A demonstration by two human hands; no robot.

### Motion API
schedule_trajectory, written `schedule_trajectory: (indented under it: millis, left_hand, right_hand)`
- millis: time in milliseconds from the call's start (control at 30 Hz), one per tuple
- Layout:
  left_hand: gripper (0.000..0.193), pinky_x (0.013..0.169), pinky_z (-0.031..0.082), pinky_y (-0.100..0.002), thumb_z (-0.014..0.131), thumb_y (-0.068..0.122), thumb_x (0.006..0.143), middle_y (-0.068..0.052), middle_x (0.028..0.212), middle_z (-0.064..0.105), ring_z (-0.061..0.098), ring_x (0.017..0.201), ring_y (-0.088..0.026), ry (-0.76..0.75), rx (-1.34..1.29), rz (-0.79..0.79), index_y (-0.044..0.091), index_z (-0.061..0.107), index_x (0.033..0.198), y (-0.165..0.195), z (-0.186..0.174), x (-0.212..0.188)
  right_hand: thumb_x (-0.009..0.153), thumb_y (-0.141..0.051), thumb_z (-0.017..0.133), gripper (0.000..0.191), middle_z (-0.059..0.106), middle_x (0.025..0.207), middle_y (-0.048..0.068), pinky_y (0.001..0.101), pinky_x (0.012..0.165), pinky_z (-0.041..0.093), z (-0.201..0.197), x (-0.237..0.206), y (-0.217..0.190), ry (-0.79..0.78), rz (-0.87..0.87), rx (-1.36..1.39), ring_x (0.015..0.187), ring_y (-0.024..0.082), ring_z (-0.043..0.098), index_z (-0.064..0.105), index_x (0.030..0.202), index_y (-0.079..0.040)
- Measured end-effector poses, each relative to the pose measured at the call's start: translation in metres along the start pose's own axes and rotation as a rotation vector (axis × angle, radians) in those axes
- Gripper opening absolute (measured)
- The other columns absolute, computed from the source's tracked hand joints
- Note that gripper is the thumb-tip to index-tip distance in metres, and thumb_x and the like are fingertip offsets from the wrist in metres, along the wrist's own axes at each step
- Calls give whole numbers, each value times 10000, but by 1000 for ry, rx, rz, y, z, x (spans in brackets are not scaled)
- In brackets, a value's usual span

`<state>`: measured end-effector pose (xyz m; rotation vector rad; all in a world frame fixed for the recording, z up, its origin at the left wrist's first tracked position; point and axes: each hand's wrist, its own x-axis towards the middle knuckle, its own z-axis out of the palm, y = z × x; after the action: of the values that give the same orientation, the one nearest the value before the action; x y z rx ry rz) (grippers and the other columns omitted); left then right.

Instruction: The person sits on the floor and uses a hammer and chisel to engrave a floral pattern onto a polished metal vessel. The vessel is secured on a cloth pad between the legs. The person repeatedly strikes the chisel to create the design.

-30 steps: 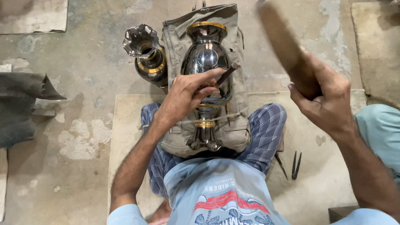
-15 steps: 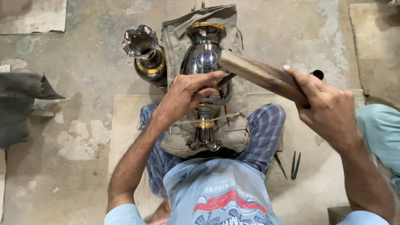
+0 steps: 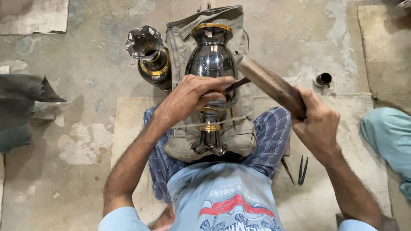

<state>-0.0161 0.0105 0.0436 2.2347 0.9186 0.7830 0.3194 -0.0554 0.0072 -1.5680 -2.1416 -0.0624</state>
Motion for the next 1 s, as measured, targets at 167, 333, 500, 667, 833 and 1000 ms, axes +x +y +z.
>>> schedule_trajectory:
  millis: [167,333,500,667,833,1000]
  left_hand:
    - [479,779,625,-384,708,223,933,-68,1111,777,774,865,-240,-21,11,13,190,616,1402,-3,-1,-3]
    - [442,781,616,-396,704,199,967,-78,1125,772,760,895,-270,-5,23,72,179,623,1401,-5,-1,-4]
    - [458,771,617,-383,690,195,948,-69,1123,773,763,875,-240,-35,28,81,189,628,1402,-6,-1,0]
    - [478,704,574,-420,724,205,931,-75,999,771,731,800,-272,-110,128,64,186,640,1401,-3,-3,1]
    - [500,677,577,-402,748,189,891,-70,1044,778,736,780,-256,-100,112,97,197,647,1380,-2,-3,5]
    - [501,675,583,-394,734,151,879,-61,1059,783,752,781,-238,-126,91,54,210,655,1370,-1,-2,7]
  right_hand:
    - [1005,11,724,456,665,964,73,287,775,571,11,-10,4,118,153,748,878,113,670,469,1381,-32]
    - [973,14,751,477,674,946,106,329,716,570,5,-8,3,150,70,508,822,164,688,500,1376,-36]
    - [825,28,752,534,741,1038,164,419,691,587,-3,-12,2,-6,-24,68,827,270,727,588,1326,-58]
    - [950,-40,714,396,712,1023,108,341,698,613,11,-21,6,113,142,495,840,226,733,515,1290,-81]
    - [922,6,711,411,719,1073,154,376,764,591,20,-29,5,166,50,324,892,253,716,559,1302,-39]
    - [861,3,737,425,716,922,144,368,656,539,24,-36,7,13,92,57,774,219,679,575,1250,-51]
